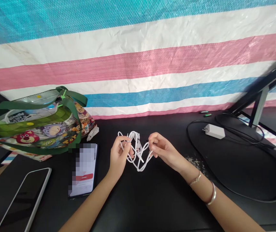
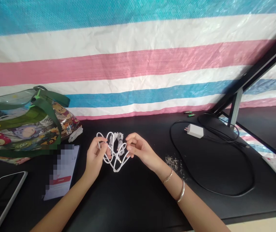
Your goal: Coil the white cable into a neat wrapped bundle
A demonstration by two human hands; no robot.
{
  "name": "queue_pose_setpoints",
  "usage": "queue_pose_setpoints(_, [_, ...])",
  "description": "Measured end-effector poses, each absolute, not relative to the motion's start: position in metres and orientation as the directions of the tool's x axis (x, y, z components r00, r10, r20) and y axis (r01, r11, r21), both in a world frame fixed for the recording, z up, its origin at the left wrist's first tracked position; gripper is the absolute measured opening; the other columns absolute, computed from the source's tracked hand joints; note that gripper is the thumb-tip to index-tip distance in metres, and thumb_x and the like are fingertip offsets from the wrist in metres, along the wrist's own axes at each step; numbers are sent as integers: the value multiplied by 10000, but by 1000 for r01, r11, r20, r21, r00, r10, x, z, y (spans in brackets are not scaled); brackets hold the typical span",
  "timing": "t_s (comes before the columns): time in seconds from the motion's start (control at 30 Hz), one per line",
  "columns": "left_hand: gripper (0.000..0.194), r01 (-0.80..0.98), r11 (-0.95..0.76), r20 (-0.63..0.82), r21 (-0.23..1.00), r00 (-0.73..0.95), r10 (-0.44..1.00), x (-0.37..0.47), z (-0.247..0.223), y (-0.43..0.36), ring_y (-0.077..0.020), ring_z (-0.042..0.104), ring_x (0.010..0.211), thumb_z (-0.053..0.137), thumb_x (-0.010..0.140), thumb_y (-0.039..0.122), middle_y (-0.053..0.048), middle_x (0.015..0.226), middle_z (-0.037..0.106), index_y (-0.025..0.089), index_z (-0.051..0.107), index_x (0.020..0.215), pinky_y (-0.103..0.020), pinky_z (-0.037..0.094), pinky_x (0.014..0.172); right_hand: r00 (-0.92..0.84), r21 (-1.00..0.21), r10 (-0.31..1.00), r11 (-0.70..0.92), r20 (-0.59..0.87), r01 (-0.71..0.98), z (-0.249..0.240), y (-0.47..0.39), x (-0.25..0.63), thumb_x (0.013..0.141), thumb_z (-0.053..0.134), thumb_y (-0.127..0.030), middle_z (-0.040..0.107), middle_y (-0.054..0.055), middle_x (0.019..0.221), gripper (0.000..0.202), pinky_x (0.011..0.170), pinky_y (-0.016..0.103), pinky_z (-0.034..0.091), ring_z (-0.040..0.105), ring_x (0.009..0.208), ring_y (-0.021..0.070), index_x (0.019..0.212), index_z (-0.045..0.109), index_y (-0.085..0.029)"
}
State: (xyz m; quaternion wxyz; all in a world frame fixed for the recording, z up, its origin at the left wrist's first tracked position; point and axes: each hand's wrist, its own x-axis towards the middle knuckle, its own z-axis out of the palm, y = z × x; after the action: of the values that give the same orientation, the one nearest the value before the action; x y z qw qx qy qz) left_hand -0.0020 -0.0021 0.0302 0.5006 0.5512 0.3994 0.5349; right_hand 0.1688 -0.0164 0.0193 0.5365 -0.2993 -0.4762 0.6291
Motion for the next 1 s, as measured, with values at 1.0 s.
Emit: queue_pose_setpoints(1.0, [100,123,-483,482,867,45,875,-10,29,-4,-98,601,442,542,823,255,61,513,569,193,529,746,-170,470,445,192,-983,976,130,104,-127,9,-9,171,662,601,-226,474,-45,733,111,493,236,384,411,510,63,703,498,-213])
